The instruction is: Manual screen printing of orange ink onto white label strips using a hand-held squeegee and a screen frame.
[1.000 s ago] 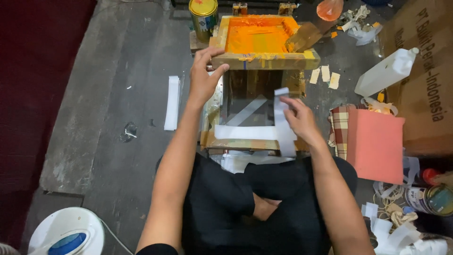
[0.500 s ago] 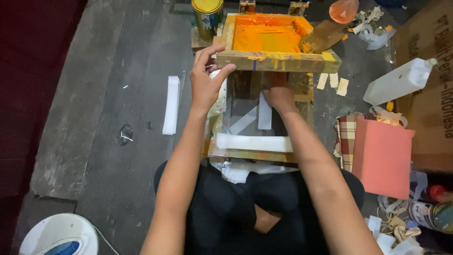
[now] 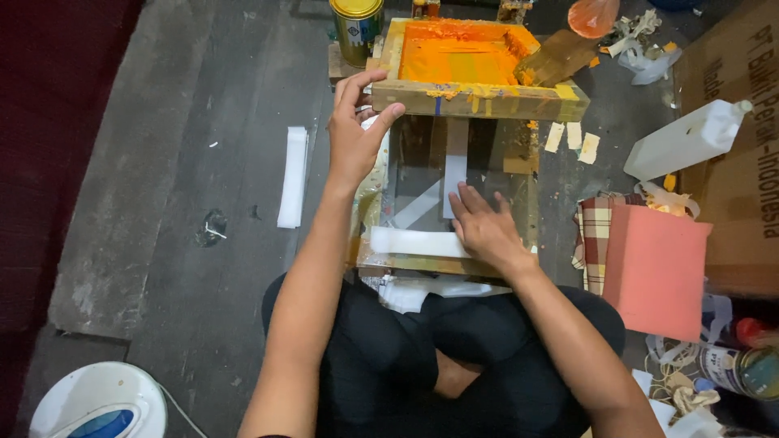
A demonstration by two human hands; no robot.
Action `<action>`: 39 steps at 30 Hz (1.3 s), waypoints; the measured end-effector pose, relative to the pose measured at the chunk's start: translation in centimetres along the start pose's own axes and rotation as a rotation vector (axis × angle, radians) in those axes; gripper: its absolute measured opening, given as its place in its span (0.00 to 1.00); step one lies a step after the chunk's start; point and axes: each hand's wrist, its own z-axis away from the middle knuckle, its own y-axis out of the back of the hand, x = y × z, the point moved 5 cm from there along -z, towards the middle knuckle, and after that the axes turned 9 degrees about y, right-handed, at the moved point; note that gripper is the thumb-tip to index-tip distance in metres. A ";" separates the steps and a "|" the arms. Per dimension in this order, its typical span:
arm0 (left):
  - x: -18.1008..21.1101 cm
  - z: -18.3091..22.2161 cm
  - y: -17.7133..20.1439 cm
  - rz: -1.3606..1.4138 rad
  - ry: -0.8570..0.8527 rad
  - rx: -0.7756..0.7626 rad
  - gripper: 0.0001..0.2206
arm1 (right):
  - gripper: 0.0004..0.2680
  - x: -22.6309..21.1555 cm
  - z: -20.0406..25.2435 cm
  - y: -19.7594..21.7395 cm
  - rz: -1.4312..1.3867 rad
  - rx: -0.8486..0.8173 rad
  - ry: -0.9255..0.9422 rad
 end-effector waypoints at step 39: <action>-0.9 0.9 0.1 0.011 0.045 -0.022 0.22 | 0.21 1.5 -4.3 -2.8 0.182 0.065 -0.033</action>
